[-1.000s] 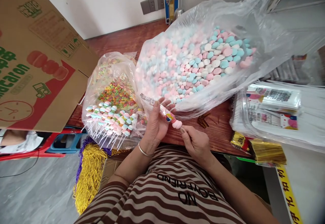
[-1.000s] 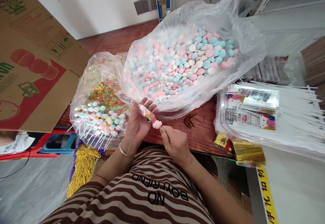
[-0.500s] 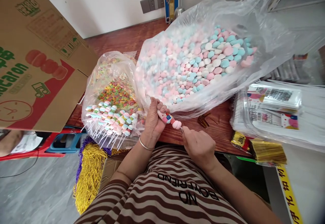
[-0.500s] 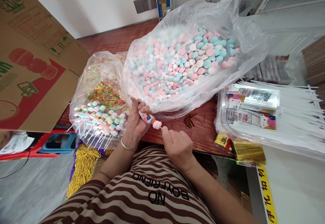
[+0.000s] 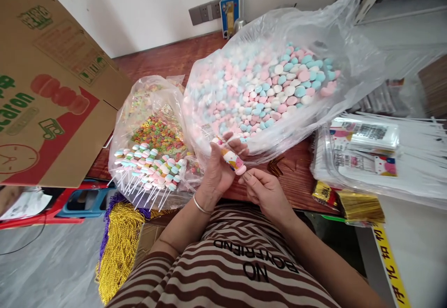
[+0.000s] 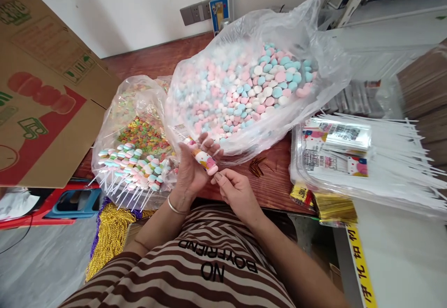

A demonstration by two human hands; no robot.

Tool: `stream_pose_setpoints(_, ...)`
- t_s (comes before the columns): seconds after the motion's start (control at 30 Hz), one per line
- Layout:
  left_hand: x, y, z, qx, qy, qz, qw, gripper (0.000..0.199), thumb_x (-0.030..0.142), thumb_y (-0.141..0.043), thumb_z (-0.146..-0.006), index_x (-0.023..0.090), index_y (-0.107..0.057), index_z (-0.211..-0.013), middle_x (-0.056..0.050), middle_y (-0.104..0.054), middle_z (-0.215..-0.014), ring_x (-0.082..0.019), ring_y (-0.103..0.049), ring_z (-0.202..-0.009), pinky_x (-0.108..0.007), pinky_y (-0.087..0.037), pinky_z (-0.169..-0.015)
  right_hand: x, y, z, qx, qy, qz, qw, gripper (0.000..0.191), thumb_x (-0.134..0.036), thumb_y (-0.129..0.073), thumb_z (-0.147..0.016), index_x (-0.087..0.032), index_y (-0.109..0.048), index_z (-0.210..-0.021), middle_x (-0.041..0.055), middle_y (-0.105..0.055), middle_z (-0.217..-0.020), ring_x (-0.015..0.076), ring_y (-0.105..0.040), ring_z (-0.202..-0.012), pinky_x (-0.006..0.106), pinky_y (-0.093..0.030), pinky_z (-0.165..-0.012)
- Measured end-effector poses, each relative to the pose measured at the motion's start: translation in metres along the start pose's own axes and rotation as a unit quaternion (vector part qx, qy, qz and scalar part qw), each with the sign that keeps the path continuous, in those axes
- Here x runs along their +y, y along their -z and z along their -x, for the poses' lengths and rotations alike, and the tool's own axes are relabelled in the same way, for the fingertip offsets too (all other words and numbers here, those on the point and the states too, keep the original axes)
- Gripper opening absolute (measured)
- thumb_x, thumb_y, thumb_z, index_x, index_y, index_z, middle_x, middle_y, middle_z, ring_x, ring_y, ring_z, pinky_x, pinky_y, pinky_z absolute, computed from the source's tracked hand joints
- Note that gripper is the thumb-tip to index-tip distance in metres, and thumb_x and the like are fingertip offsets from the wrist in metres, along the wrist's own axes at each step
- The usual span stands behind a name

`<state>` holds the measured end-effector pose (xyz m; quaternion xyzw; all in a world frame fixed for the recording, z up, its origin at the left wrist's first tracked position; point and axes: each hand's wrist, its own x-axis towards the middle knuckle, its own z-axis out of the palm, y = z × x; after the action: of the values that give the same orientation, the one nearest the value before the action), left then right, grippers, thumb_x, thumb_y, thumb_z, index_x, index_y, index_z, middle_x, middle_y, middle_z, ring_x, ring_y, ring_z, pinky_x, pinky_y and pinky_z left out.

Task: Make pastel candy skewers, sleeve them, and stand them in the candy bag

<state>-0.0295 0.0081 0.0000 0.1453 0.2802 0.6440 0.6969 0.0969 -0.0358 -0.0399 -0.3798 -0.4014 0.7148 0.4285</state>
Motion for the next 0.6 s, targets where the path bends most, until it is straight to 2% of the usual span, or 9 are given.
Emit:
stream_pose_setpoints(0.1, 0.019, 0.000, -0.005, -0.023, -0.032, -0.025, 0.999, 0.039, 0.049, -0.080, -0.081, 0.021, -0.069, -0.107, 0.004, -0.062, -0.074, -0.009, -0.064, -0.068, -0.025, -0.058, -0.075, -0.004, 0.003, 0.003, -0.016, 0.028, 0.088, 0.996, 0.039, -0.055, -0.059, -0.095, -0.018, -0.066, -0.087, -0.0082, -0.038, -0.052, 0.0080, -0.029, -0.044, 0.023, -0.025, -0.043)
stream_pose_setpoints(0.17, 0.025, -0.002, -0.008, -0.013, -0.041, -0.029, 0.999, 0.026, 0.042, -0.078, -0.086, 0.021, -0.069, -0.100, 0.010, -0.046, -0.058, -0.004, -0.050, -0.051, -0.020, -0.054, -0.067, -0.004, 0.003, 0.006, 0.034, 0.129, 0.228, 0.964, 0.030, -0.046, -0.057, -0.099, -0.018, -0.067, -0.097, -0.0046, -0.050, -0.060, 0.0104, -0.041, -0.050, 0.024, -0.033, -0.049)
stream_pose_setpoints(0.3, 0.023, -0.007, -0.011, 0.017, -0.045, 0.018, 0.999, 0.023, 0.041, -0.076, -0.088, 0.019, -0.066, -0.088, 0.011, -0.033, -0.053, -0.003, -0.037, -0.045, -0.017, -0.047, -0.057, 0.004, 0.007, 0.011, 0.144, 0.351, 0.521, 0.765, 0.017, -0.023, -0.058, -0.099, -0.015, -0.069, -0.109, 0.0019, -0.062, -0.067, 0.0135, -0.049, -0.057, 0.029, -0.034, -0.057)
stream_pose_setpoints(0.33, 0.022, -0.008, -0.010, 0.019, -0.044, 0.027, 0.999, 0.024, 0.041, -0.075, -0.089, 0.019, -0.066, -0.087, 0.011, -0.032, -0.053, -0.003, -0.036, -0.045, -0.016, -0.046, -0.057, 0.005, 0.008, 0.012, 0.150, 0.370, 0.544, 0.738, 0.016, -0.021, -0.058, -0.098, -0.014, -0.070, -0.107, 0.0022, -0.061, -0.064, 0.0137, -0.048, -0.055, 0.030, -0.033, -0.056)
stream_pose_setpoints(0.37, 0.021, -0.010, -0.010, 0.021, -0.043, 0.031, 0.998, 0.024, 0.042, -0.073, -0.090, 0.019, -0.065, -0.087, 0.011, -0.032, -0.054, -0.003, -0.035, -0.045, -0.016, -0.045, -0.056, 0.007, 0.008, 0.013, 0.147, 0.370, 0.538, 0.743, 0.015, -0.020, -0.058, -0.098, -0.014, -0.070, -0.104, 0.0019, -0.060, -0.062, 0.0136, -0.047, -0.054, 0.030, -0.032, -0.055)
stream_pose_setpoints(0.4, 0.021, -0.011, -0.009, 0.023, -0.042, 0.032, 0.998, 0.025, 0.043, -0.071, -0.091, 0.019, -0.065, -0.086, 0.011, -0.031, -0.054, -0.003, -0.034, -0.045, -0.016, -0.044, -0.055, 0.007, 0.008, 0.014, 0.132, 0.350, 0.503, 0.779, 0.015, -0.022, -0.057, -0.099, -0.015, -0.070, -0.102, 0.0014, -0.058, -0.061, 0.0134, -0.046, -0.053, 0.030, -0.032, -0.054)
stream_pose_setpoints(0.5, 0.021, -0.015, -0.006, 0.045, -0.040, 0.024, 0.998, 0.032, 0.050, -0.063, -0.095, 0.020, -0.065, -0.082, 0.009, -0.029, -0.054, -0.004, -0.030, -0.042, -0.017, -0.040, -0.050, 0.002, 0.004, 0.017, 0.023, 0.175, 0.227, 0.958, 0.025, -0.039, -0.053, -0.102, -0.019, -0.063, -0.092, -0.0046, -0.048, -0.056, 0.0101, -0.038, -0.045, 0.025, -0.029, -0.045)
stream_pose_setpoints(0.53, 0.021, -0.017, -0.004, 0.051, -0.037, 0.026, 0.998, 0.035, 0.052, -0.061, -0.096, 0.020, -0.065, -0.081, 0.009, -0.029, -0.054, -0.004, -0.028, -0.042, -0.018, -0.039, -0.049, 0.000, 0.002, 0.017, -0.023, 0.097, 0.107, 0.989, 0.028, -0.044, -0.054, -0.101, -0.020, -0.061, -0.089, -0.0079, -0.042, -0.053, 0.0083, -0.032, -0.040, 0.023, -0.026, -0.042)
stream_pose_setpoints(0.6, 0.018, -0.020, -0.002, 0.048, -0.024, 0.041, 0.998, 0.039, 0.055, -0.058, -0.096, 0.020, -0.064, -0.079, 0.009, -0.028, -0.054, -0.004, -0.025, -0.040, -0.018, -0.038, -0.047, -0.005, -0.004, 0.017, -0.091, -0.020, -0.083, 0.992, 0.031, -0.051, -0.059, -0.097, -0.022, -0.056, -0.085, -0.0136, -0.030, -0.048, 0.0053, -0.018, -0.034, 0.021, -0.020, -0.037)
